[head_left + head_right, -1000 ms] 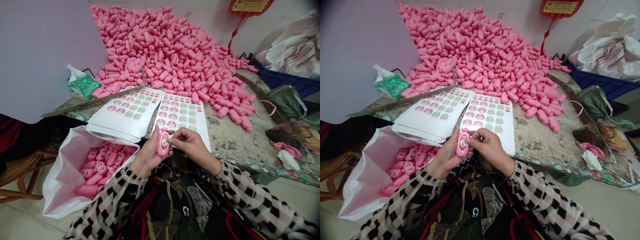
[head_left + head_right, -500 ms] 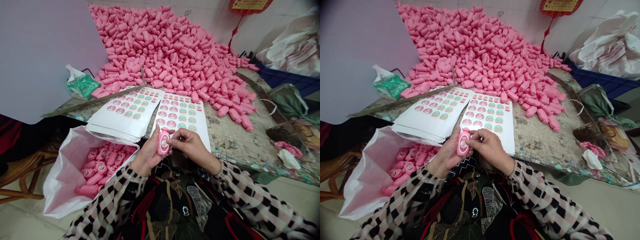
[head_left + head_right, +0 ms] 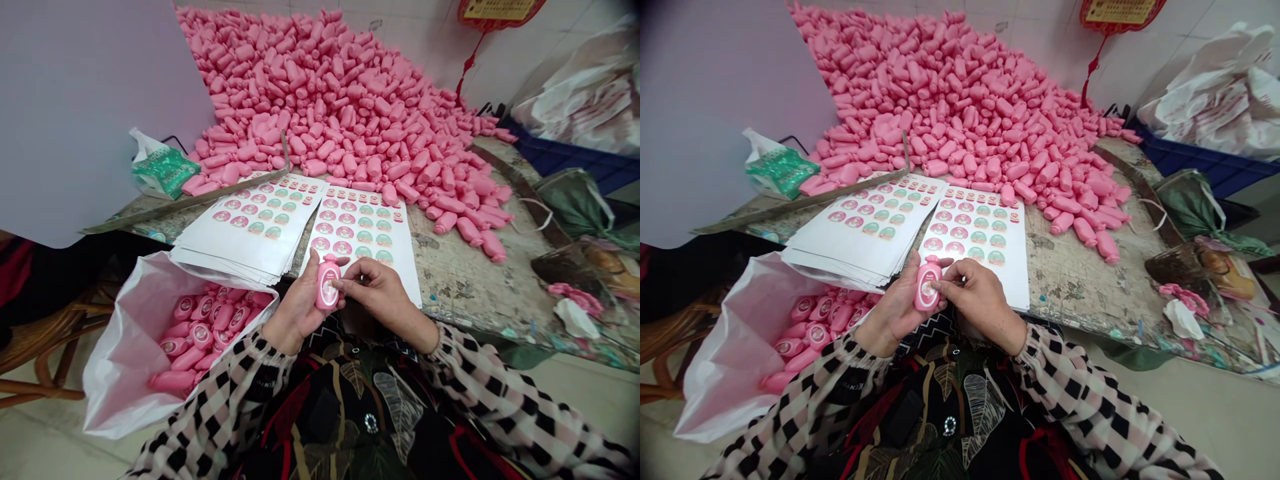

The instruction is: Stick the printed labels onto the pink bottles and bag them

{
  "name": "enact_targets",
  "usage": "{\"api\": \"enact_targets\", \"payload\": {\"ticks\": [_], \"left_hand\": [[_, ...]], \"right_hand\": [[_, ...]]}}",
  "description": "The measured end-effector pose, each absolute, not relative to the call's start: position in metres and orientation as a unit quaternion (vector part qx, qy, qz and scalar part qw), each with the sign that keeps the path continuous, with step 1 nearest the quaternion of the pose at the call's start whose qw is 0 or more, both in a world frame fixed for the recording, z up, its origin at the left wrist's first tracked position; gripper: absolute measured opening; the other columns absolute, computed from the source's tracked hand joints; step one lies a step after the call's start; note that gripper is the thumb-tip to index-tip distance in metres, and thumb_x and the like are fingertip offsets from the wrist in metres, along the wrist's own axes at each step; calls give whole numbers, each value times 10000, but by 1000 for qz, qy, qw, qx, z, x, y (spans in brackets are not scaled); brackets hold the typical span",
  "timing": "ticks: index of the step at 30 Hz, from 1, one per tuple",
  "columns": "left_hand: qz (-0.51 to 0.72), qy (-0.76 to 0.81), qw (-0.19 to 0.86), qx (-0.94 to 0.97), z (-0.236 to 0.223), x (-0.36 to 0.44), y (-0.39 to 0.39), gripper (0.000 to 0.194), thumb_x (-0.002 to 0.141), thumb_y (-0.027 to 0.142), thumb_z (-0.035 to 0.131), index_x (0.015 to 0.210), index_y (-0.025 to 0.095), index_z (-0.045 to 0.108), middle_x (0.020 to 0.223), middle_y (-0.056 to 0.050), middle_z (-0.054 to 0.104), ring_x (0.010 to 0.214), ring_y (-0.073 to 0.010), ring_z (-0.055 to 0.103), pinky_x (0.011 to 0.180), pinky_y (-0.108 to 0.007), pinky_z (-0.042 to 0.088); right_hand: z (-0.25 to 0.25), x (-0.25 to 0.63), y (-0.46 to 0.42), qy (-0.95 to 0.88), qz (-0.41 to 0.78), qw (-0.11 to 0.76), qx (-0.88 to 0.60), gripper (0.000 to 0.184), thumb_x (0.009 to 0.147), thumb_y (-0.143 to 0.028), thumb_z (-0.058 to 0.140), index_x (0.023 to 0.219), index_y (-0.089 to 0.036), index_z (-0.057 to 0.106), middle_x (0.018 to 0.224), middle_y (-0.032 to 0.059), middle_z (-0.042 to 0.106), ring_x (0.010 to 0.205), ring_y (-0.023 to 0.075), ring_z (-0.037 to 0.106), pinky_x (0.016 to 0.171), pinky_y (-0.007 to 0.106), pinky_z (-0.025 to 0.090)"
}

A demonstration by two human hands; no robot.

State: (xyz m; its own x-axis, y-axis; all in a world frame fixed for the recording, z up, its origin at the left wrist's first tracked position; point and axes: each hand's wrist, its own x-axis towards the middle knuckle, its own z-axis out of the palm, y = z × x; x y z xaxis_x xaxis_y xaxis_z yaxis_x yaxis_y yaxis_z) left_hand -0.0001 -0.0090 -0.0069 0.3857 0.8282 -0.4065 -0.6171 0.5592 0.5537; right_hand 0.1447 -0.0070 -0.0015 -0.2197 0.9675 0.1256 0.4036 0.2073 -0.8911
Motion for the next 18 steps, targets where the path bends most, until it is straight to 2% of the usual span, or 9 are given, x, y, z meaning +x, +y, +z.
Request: {"api": "enact_targets", "payload": {"ticks": [5, 9, 11, 13, 15, 18], "left_hand": [[426, 342, 816, 191, -10, -3, -10, 639, 829, 668, 339, 1131, 159, 578, 678, -28, 562, 534, -128, 569, 460, -246, 509], [371, 323, 832, 257, -13, -11, -12, 703, 793, 708, 352, 1212, 167, 513, 696, -48, 595, 593, -168, 605, 502, -312, 551], [350, 302, 833, 304, -11, -15, -14, 633, 796, 599, 520, 1269, 183, 451, 714, -39, 606, 614, -165, 610, 532, -313, 556], [336, 287, 828, 344, -8, -18, -17, 648, 760, 353, 692, 1312, 221, 379, 733, -11, 604, 615, -141, 605, 572, -297, 553], [325, 282, 827, 362, -6, -19, -19, 707, 718, 150, 718, 1309, 249, 344, 751, 13, 596, 612, -124, 601, 602, -290, 548], [322, 283, 833, 349, -7, -17, -22, 557, 724, 76, 660, 1191, 227, 397, 754, 16, 583, 606, -118, 595, 571, -268, 538]], "right_hand": [[0, 146, -9, -708, 339, 355, -508, 171, 780, -364, 656, 712, -214, 609, 894, 20, 667, 836, 176, 603, 728, 309, 446], [5, 149, -10, -738, 313, 341, -492, 153, 800, -333, 640, 715, -211, 604, 875, 19, 655, 857, 173, 600, 719, 296, 435], [8, 151, -12, -759, 294, 331, -478, 137, 816, -320, 622, 735, -210, 603, 868, 16, 648, 857, 165, 597, 714, 284, 428], [12, 154, -14, -785, 266, 310, -466, 135, 836, -326, 596, 770, -209, 604, 850, 12, 639, 820, 152, 589, 691, 270, 417], [15, 156, -16, -807, 231, 277, -467, 170, 861, -362, 559, 810, -208, 608, 819, 10, 630, 760, 141, 575, 655, 260, 401], [21, 160, -20, -831, 173, 224, -479, 248, 891, -423, 496, 877, -204, 613, 812, 24, 628, 731, 148, 563, 636, 265, 380]]}}
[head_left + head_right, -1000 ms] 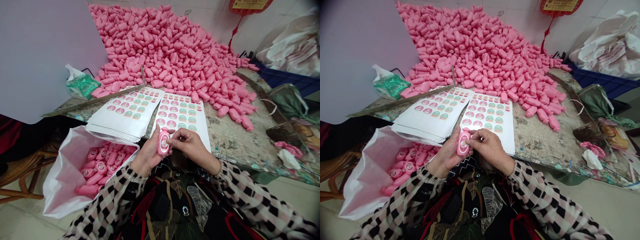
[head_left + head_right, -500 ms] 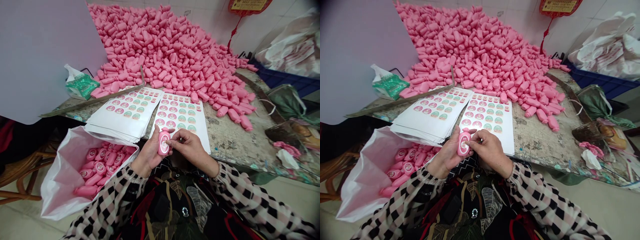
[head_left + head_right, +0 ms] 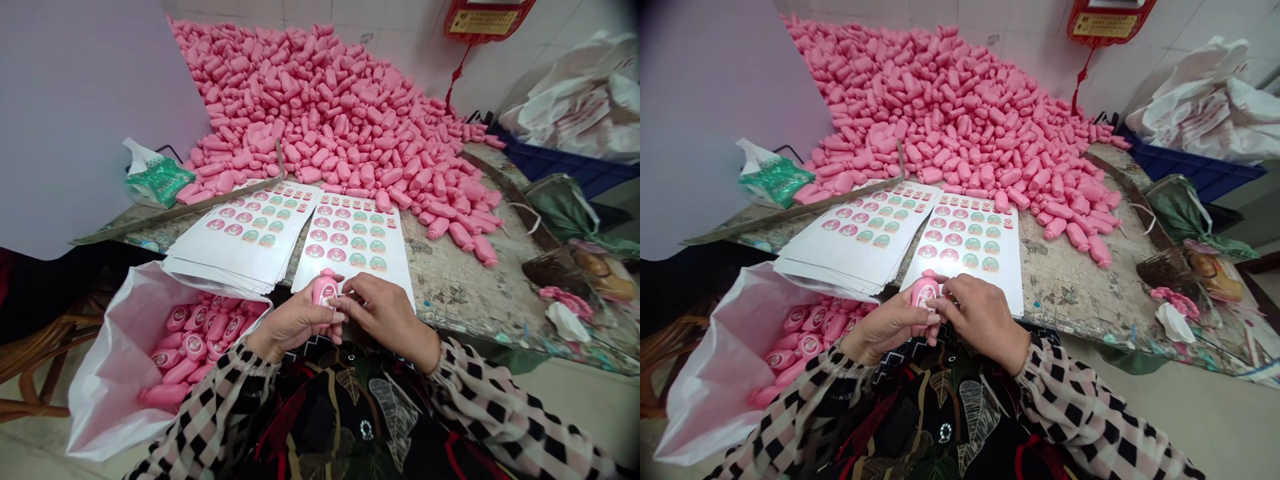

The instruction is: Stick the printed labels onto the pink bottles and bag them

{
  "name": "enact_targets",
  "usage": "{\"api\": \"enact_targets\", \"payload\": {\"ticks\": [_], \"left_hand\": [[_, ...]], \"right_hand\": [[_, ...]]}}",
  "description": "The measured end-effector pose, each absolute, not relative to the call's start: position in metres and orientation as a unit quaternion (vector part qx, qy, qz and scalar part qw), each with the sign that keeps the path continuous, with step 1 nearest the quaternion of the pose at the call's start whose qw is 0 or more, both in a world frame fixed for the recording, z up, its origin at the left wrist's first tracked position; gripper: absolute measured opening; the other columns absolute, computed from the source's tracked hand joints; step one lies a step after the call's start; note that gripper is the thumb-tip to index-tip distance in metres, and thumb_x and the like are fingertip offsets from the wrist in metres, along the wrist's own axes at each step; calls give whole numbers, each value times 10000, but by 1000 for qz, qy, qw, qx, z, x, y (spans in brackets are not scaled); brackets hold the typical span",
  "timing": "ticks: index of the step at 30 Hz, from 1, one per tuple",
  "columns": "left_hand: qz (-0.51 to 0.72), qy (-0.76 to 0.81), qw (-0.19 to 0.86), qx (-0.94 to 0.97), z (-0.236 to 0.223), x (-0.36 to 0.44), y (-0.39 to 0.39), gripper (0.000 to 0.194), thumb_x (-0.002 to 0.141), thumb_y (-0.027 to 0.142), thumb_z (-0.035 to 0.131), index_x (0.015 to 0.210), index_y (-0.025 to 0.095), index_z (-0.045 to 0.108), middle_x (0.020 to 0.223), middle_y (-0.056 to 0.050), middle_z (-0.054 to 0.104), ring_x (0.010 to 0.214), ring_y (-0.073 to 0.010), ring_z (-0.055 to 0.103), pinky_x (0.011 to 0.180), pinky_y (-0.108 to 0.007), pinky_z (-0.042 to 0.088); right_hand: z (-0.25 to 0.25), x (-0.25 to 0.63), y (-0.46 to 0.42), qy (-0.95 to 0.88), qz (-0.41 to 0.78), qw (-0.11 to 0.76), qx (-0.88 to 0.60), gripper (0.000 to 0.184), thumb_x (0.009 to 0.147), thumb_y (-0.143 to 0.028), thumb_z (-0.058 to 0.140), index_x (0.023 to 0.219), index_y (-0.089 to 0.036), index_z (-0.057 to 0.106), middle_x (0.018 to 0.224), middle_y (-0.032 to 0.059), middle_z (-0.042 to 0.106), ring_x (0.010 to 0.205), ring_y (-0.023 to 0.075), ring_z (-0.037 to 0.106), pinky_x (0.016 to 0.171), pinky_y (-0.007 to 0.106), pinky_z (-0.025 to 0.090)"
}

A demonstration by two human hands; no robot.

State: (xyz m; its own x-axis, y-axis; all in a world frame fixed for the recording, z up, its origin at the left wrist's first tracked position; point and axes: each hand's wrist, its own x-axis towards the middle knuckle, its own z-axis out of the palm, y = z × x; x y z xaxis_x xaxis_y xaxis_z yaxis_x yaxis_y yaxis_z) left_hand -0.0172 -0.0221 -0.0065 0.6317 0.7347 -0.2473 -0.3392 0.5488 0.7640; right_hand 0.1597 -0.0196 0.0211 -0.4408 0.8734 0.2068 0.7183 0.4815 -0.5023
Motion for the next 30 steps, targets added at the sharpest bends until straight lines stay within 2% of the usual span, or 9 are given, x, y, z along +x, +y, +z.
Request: {"api": "enact_targets", "payload": {"ticks": [3, 6, 9, 12, 14, 18, 23, 27, 30], "left_hand": [[338, 275, 838, 328, -9, -16, -23, 322, 731, 78, 624, 980, 176, 446, 768, -6, 582, 583, -107, 572, 509, -232, 515], [354, 266, 835, 325, -8, -17, -23, 210, 743, 85, 600, 874, 149, 450, 781, -22, 576, 573, -92, 545, 495, -218, 503], [359, 270, 832, 325, -5, -17, -22, 226, 742, 74, 605, 881, 151, 445, 764, -6, 557, 583, -92, 539, 506, -227, 509], [360, 271, 832, 324, -2, -12, -22, 274, 741, 66, 608, 914, 168, 422, 767, 8, 551, 587, -98, 546, 517, -243, 517], [357, 273, 832, 325, -1, -8, -23, 302, 745, 65, 605, 934, 182, 401, 774, 15, 553, 589, -100, 553, 527, -253, 522], [352, 278, 836, 317, 1, -4, -25, 353, 746, 70, 608, 976, 203, 376, 781, 24, 555, 590, -104, 564, 536, -263, 528], [348, 268, 841, 315, -2, -3, -26, 326, 747, 80, 611, 954, 191, 385, 764, 17, 561, 589, -105, 566, 538, -264, 533], [347, 266, 842, 314, -5, -4, -27, 389, 745, 69, 629, 1013, 198, 378, 740, 20, 571, 586, -105, 569, 553, -267, 536], [359, 247, 842, 317, -8, -4, -28, 331, 796, 175, 633, 1026, 198, 396, 775, -1, 593, 598, -120, 585, 549, -278, 537]], "right_hand": [[25, 167, -18, -835, 140, 206, -490, 281, 893, -450, 479, 916, -204, 615, 832, 37, 638, 760, 164, 570, 653, 276, 375], [24, 176, -13, -794, 180, 236, -530, 289, 866, -483, 511, 897, -216, 616, 833, 20, 642, 726, 153, 562, 638, 274, 376], [18, 180, -9, -732, 268, 298, -552, 291, 828, -506, 556, 884, -225, 606, 806, 0, 629, 685, 139, 545, 613, 263, 387], [12, 176, -11, -714, 315, 343, -523, 263, 884, -459, 488, 861, -219, 592, 814, 2, 605, 741, 141, 546, 661, 265, 408], [10, 172, -14, -719, 314, 350, -512, 257, 915, -413, 445, 831, -215, 586, 806, 2, 587, 758, 138, 540, 691, 267, 409], [9, 168, -19, -728, 294, 348, -512, 183, 903, -356, 489, 833, -218, 588, 805, -6, 588, 757, 134, 538, 692, 263, 399], [9, 166, -22, -740, 269, 348, -509, 182, 900, -351, 497, 836, -214, 600, 800, 2, 593, 749, 135, 540, 677, 265, 393], [9, 164, -24, -741, 258, 349, -513, 195, 905, -352, 488, 829, -209, 595, 787, 6, 590, 738, 135, 539, 667, 264, 392], [11, 164, -27, -747, 234, 349, -516, 193, 907, -343, 485, 828, -206, 596, 777, 9, 582, 736, 138, 536, 671, 267, 391]]}}
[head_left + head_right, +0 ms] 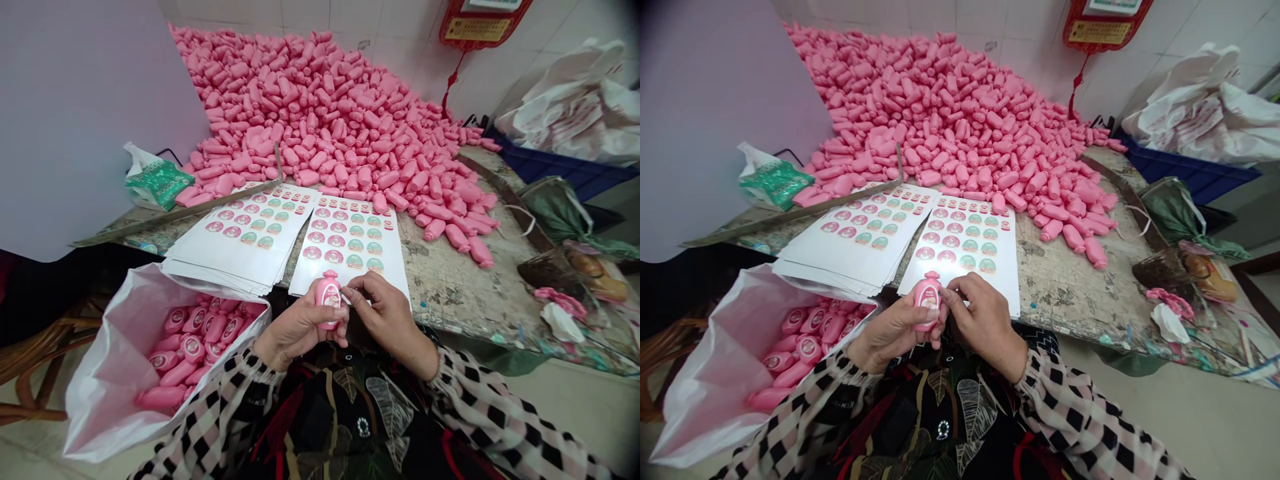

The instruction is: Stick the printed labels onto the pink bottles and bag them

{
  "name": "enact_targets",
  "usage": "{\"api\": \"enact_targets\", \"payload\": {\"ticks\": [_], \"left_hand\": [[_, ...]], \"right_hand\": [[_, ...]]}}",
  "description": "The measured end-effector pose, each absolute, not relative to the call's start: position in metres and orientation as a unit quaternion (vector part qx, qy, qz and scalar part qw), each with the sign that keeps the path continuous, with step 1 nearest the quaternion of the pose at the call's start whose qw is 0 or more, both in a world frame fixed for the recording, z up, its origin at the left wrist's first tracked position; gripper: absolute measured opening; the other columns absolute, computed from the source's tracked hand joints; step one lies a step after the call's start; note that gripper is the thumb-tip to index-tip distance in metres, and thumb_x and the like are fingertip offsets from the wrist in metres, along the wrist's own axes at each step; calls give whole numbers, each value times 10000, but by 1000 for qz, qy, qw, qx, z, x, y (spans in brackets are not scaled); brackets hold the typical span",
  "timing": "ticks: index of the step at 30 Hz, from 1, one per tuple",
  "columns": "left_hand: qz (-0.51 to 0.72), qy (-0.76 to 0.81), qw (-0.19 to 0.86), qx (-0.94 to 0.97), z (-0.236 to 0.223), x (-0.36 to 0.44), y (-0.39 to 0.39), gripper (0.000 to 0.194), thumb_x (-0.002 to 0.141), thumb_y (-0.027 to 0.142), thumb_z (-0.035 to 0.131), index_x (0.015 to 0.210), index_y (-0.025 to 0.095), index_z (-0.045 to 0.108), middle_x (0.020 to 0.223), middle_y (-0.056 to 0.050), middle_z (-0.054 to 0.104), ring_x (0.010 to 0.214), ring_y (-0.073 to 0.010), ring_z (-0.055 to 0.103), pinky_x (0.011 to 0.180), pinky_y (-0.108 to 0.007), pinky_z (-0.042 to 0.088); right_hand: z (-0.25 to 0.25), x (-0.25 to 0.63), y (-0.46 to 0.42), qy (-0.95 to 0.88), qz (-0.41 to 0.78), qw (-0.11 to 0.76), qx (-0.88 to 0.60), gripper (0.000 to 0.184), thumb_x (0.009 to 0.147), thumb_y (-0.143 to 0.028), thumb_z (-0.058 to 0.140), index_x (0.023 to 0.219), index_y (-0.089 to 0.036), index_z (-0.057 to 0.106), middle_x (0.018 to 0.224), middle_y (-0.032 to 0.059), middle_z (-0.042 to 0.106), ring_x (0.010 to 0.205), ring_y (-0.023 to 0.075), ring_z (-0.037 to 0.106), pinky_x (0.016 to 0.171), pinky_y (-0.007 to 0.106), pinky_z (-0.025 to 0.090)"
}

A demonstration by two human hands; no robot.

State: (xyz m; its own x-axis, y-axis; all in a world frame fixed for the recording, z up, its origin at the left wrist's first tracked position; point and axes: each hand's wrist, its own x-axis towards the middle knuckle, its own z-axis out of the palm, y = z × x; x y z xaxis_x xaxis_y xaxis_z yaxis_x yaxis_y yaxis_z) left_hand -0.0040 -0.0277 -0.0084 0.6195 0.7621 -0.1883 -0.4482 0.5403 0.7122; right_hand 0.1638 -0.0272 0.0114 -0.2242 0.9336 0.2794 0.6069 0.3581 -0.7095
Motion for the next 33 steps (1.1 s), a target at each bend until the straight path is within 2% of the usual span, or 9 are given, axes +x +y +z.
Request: {"api": "enact_targets", "payload": {"ticks": [2, 4, 6, 10, 13, 23, 30, 33], "left_hand": [[371, 229, 842, 318, -11, -3, -28, 254, 863, 360, 555, 997, 181, 434, 798, -31, 605, 598, -137, 594, 538, -297, 539], [375, 223, 845, 309, -12, -2, -27, 376, 881, 523, 430, 960, 158, 478, 793, -54, 607, 588, -148, 596, 528, -310, 541], [375, 229, 849, 294, -13, 0, -27, 468, 867, 591, 377, 952, 149, 504, 776, -57, 604, 578, -152, 599, 528, -315, 544], [402, 244, 837, 278, -14, 3, -27, 475, 839, 606, 421, 1077, 197, 462, 754, -27, 601, 570, -170, 613, 512, -327, 540], [433, 246, 818, 288, -16, 5, -28, 489, 832, 629, 396, 1112, 228, 417, 728, -7, 591, 532, -171, 607, 451, -295, 506], [438, 281, 806, 282, -13, 10, -31, 527, 806, 662, 404, 1083, 214, 431, 666, 8, 562, 499, -135, 564, 390, -202, 408], [401, 301, 810, 304, -12, 9, -33, 544, 808, 679, 378, 967, 173, 496, 668, -7, 542, 512, -113, 527, 405, -194, 387], [375, 287, 823, 315, -12, 6, -34, 521, 806, 667, 414, 922, 167, 505, 647, -3, 529, 520, -110, 519, 430, -200, 401]], "right_hand": [[13, 164, -30, -752, 217, 347, -516, 185, 909, -332, 482, 840, -207, 601, 785, 16, 583, 745, 144, 538, 678, 273, 393], [16, 164, -32, -758, 209, 345, -513, 180, 911, -322, 476, 847, -210, 602, 794, 24, 588, 754, 150, 542, 683, 277, 397], [18, 163, -34, -762, 207, 343, -509, 182, 915, -316, 467, 847, -213, 601, 797, 29, 591, 757, 154, 544, 687, 280, 402], [21, 162, -37, -771, 196, 338, -503, 193, 919, -321, 454, 848, -215, 600, 783, 36, 588, 757, 163, 540, 684, 287, 409], [22, 162, -38, -772, 190, 334, -506, 198, 917, -325, 456, 841, -213, 601, 776, 40, 584, 759, 169, 535, 685, 289, 409], [12, 156, -39, -709, 271, 391, -521, 178, 914, -330, 472, 842, -215, 587, 787, 16, 595, 744, 149, 548, 681, 271, 412], [10, 158, -35, -722, 250, 375, -525, 214, 904, -370, 483, 807, -207, 582, 759, 16, 589, 707, 142, 538, 654, 272, 406], [7, 160, -34, -726, 247, 368, -526, 211, 871, -399, 532, 790, -212, 585, 766, 15, 602, 704, 143, 542, 634, 266, 407]]}}
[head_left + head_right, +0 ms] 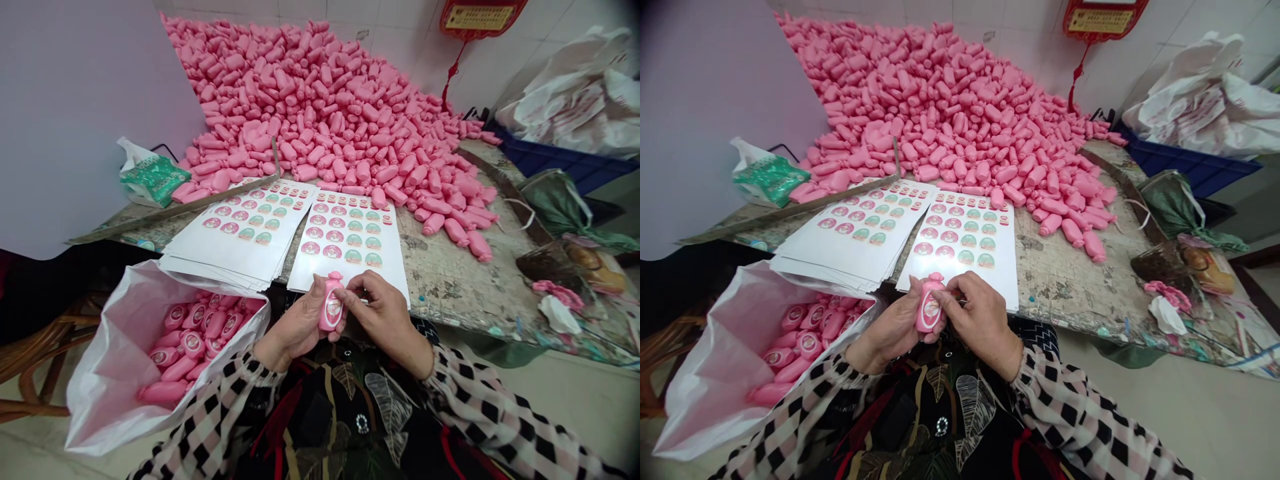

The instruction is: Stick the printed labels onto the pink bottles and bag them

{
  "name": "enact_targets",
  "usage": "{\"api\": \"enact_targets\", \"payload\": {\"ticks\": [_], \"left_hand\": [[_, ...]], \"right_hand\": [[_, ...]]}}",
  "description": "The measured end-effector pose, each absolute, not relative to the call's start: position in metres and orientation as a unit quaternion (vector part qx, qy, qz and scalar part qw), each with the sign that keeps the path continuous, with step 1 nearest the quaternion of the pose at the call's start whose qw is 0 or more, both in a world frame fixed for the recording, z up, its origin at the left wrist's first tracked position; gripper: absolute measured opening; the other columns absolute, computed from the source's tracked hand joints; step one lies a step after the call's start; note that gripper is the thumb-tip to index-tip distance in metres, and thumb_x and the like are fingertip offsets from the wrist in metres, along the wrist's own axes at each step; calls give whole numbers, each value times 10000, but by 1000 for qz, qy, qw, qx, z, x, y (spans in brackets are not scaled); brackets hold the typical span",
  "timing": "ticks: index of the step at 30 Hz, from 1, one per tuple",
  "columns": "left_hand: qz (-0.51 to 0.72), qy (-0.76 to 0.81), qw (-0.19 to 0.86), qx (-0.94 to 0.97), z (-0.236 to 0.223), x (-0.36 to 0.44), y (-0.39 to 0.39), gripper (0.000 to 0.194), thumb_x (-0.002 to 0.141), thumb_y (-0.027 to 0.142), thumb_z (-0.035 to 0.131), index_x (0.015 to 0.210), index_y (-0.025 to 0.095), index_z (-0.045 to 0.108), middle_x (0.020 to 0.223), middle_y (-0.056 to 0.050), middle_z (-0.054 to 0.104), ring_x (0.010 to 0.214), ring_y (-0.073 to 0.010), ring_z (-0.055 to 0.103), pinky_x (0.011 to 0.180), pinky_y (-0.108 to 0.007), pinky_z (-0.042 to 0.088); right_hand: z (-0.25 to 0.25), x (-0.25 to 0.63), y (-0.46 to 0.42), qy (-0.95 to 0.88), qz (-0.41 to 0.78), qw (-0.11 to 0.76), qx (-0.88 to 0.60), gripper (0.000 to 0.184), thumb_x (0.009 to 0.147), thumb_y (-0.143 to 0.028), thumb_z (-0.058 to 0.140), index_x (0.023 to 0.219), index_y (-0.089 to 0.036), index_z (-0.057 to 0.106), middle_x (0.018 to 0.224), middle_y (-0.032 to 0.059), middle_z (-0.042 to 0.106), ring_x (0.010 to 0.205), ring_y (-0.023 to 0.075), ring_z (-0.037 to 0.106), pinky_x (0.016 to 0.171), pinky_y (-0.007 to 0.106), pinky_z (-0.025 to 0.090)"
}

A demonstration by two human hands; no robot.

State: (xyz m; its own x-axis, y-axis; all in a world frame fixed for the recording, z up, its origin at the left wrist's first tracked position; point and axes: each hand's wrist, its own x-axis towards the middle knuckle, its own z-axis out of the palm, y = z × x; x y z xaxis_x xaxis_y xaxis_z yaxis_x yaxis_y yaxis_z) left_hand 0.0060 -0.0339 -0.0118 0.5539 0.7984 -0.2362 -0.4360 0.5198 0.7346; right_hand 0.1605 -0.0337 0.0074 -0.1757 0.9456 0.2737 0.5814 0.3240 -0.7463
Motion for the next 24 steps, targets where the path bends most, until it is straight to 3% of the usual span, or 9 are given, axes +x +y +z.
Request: {"api": "enact_targets", "payload": {"ticks": [2, 4, 7, 12, 24], "left_hand": [[358, 277, 835, 314, -11, 3, -35, 468, 775, 602, 554, 972, 183, 485, 683, 4, 535, 547, -107, 531, 450, -197, 411], [340, 282, 838, 321, -9, 1, -36, 511, 701, 401, 733, 1071, 220, 430, 735, 25, 542, 563, -93, 532, 466, -185, 418], [311, 314, 831, 338, -5, 0, -36, 649, 646, 141, 747, 1152, 255, 358, 720, 58, 531, 520, -74, 508, 454, -174, 422], [310, 351, 813, 346, -3, 4, -35, 517, 717, 128, 636, 1151, 223, 371, 650, 61, 501, 466, -86, 493, 404, -185, 422], [312, 354, 805, 360, 1, 13, -38, 440, 760, 219, 604, 1141, 215, 382, 610, 70, 511, 410, -83, 473, 358, -175, 406]], "right_hand": [[5, 162, -33, -720, 266, 368, -525, 214, 849, -416, 561, 781, -214, 584, 761, 9, 608, 690, 138, 544, 612, 257, 410], [2, 163, -32, -709, 291, 374, -522, 226, 838, -425, 575, 766, -211, 581, 743, 1, 606, 670, 132, 542, 598, 250, 413], [0, 164, -33, -700, 311, 389, -512, 228, 836, -417, 583, 746, -207, 586, 721, -1, 593, 664, 129, 535, 603, 250, 420], [3, 164, -37, -700, 288, 418, -503, 202, 847, -372, 580, 729, -208, 595, 694, -1, 569, 633, 124, 509, 602, 261, 407], [-7, 167, -41, -649, 303, 443, -539, 230, 842, -401, 576, 727, -204, 608, 707, 0, 583, 643, 129, 519, 612, 260, 415]]}}
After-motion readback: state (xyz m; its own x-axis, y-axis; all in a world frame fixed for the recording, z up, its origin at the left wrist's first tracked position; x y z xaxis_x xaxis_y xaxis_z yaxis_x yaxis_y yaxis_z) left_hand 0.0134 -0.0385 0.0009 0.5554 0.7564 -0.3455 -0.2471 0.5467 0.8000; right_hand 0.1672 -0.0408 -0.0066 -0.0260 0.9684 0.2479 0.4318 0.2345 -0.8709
